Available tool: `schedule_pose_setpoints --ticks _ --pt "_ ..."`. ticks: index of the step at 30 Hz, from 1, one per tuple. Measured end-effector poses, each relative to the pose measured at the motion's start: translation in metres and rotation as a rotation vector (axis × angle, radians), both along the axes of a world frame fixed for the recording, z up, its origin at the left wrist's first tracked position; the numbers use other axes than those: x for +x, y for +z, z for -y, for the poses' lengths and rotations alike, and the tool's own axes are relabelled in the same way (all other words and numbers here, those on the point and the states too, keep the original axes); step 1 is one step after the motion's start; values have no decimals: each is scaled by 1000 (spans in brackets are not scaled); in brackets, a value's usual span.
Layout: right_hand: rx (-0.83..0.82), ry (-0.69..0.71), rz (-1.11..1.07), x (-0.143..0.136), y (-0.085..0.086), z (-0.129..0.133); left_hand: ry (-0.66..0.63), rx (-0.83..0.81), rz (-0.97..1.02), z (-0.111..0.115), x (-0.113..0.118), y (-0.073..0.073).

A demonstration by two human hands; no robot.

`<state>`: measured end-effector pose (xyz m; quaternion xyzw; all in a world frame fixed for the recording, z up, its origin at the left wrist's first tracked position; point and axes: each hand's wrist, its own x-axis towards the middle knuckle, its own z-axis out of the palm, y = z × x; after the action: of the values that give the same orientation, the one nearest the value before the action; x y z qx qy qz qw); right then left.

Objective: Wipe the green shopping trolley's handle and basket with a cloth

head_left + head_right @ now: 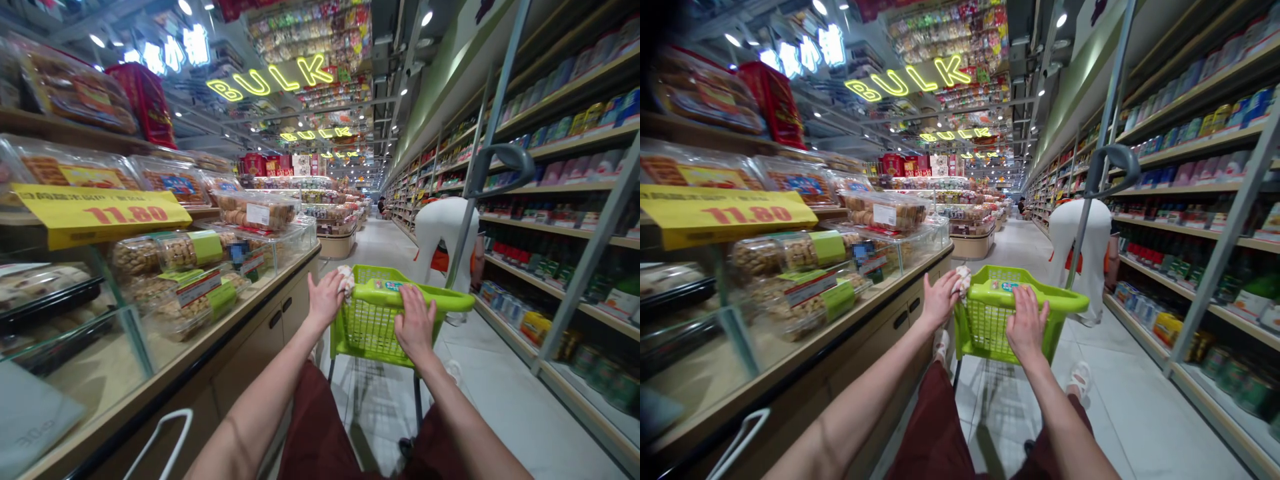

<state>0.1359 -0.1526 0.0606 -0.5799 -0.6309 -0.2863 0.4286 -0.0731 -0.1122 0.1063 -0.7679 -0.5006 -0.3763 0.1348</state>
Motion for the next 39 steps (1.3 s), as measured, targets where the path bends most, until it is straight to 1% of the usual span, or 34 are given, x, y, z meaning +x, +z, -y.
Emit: schedule_pose_setpoints --ticks 2,3,5,10,12,14,15,18,20,22,27,29,32,34,36,37,39 --pt "-2 3 -7 -2 0 0 56 -15 31 -5 -8 0" --pt "-3 4 -8 -2 0 -1 68 -19 42 -5 -8 1" --pt "-3 4 -10 -3 0 -3 47 -19 38 -3 4 2" --pt "-6 1 4 -1 1 -6 -174 31 -59 14 57 7" --pt "-7 5 20 2 1 -6 -236 58 -86 18 67 9" --pt "-8 6 30 4 1 -6 -240 54 -93 16 62 10" --pt "-7 7 30 5 1 -5 -212 37 -82 13 55 11" --pt "0 17 18 7 0 -5 -62 -39 -15 2 31 11" --pt "10 22 1 6 0 -5 -11 -55 2 -1 26 11" --pt "17 24 -7 6 0 -5 -51 -30 -27 1 34 11" --pt "1 35 15 9 -1 -3 -230 64 -118 18 78 10" --pt "-2 38 -18 9 5 -1 -263 68 -139 20 87 10" --pt "28 62 -100 -1 23 1 -235 9 -118 16 90 10" --pt "10 125 -77 -15 38 -1 -180 -83 -79 9 85 10" --pt "-81 185 1 -30 50 -8 -115 -208 -61 2 75 10" --pt "-136 197 35 -36 54 -12 -90 -267 -70 0 69 10" --pt "-209 182 61 -47 55 -22 -75 -340 -131 -4 57 9"
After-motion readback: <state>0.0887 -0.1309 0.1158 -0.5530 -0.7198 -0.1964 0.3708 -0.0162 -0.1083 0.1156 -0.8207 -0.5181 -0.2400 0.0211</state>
